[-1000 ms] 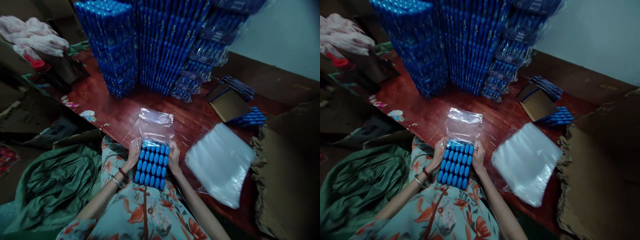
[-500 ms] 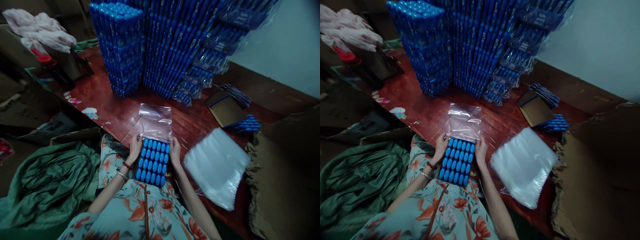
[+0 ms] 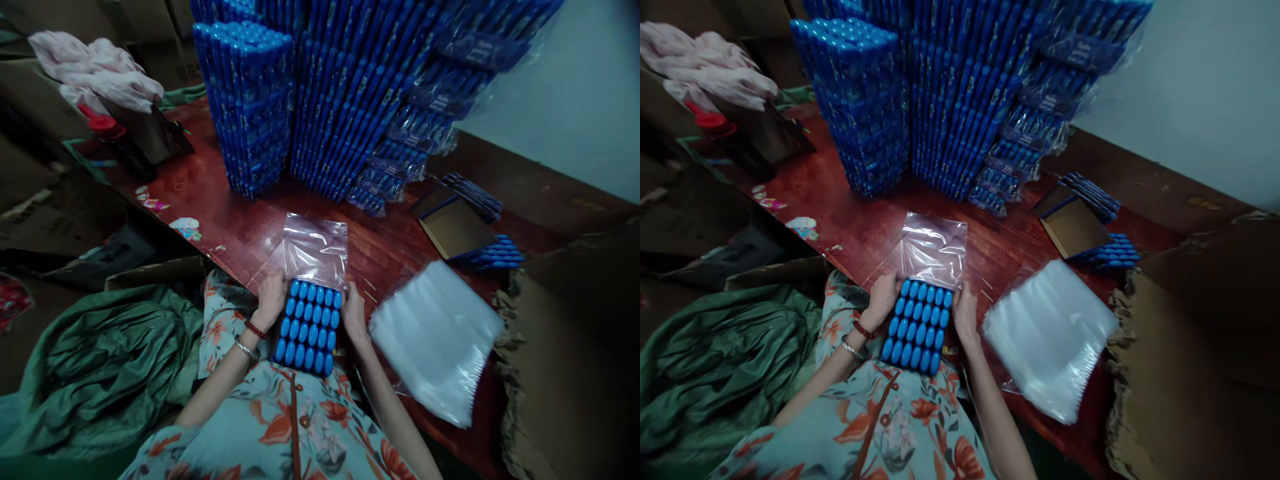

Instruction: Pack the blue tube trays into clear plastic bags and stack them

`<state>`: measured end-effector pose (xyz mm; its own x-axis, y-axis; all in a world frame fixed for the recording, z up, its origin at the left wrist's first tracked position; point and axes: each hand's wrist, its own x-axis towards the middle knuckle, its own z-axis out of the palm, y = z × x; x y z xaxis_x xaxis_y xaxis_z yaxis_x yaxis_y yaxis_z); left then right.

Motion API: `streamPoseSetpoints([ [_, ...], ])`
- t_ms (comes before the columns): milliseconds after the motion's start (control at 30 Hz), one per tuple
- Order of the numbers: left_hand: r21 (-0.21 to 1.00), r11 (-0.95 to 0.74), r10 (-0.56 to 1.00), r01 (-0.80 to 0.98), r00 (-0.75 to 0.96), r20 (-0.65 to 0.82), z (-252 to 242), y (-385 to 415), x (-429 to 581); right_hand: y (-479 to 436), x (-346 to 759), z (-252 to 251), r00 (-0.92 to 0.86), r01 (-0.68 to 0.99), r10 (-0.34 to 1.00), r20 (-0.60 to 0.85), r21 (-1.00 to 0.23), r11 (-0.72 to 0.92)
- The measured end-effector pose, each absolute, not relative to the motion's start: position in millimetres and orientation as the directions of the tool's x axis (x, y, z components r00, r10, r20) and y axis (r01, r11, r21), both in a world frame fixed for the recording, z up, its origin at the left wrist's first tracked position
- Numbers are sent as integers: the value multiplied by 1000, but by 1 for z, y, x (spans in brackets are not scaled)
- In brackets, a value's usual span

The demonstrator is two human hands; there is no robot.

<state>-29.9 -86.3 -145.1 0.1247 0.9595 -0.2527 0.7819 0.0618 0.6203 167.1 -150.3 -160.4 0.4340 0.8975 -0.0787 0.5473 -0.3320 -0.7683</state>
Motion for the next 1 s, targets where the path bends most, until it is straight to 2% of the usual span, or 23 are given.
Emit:
streamPoseSetpoints([
  [133, 547, -7, 941, 837, 190, -279, -135, -94, -37, -167, 164, -156, 337, 558, 935, -116, -775, -297],
  [267, 530, -44, 943, 847, 211, -257, -134, -100, -34, -171, 162, -155, 354, 590, 930, -99, -748, -304],
  [367, 670, -34, 969, 742, 188, -159, -141, -106, -30, -171, 161, -155, 373, 574, 926, -64, -768, -284],
  [467, 819, -10, 982, 574, 158, -99, -152, -107, -28, -175, 161, -156, 425, 480, 904, -36, -838, -259],
  [633, 861, 70, 970, 504, 168, -177, -166, -93, -31, -177, 163, -161, 439, 404, 893, -95, -867, -291],
  [767, 855, 46, 941, 516, 266, -211, -165, -87, -39, -174, 168, -162, 404, 430, 896, -185, -826, -364],
  [1000, 841, 4, 904, 541, 357, -234, -149, -93, -54, -185, 177, -131, 302, 616, 909, -286, -670, -415],
])
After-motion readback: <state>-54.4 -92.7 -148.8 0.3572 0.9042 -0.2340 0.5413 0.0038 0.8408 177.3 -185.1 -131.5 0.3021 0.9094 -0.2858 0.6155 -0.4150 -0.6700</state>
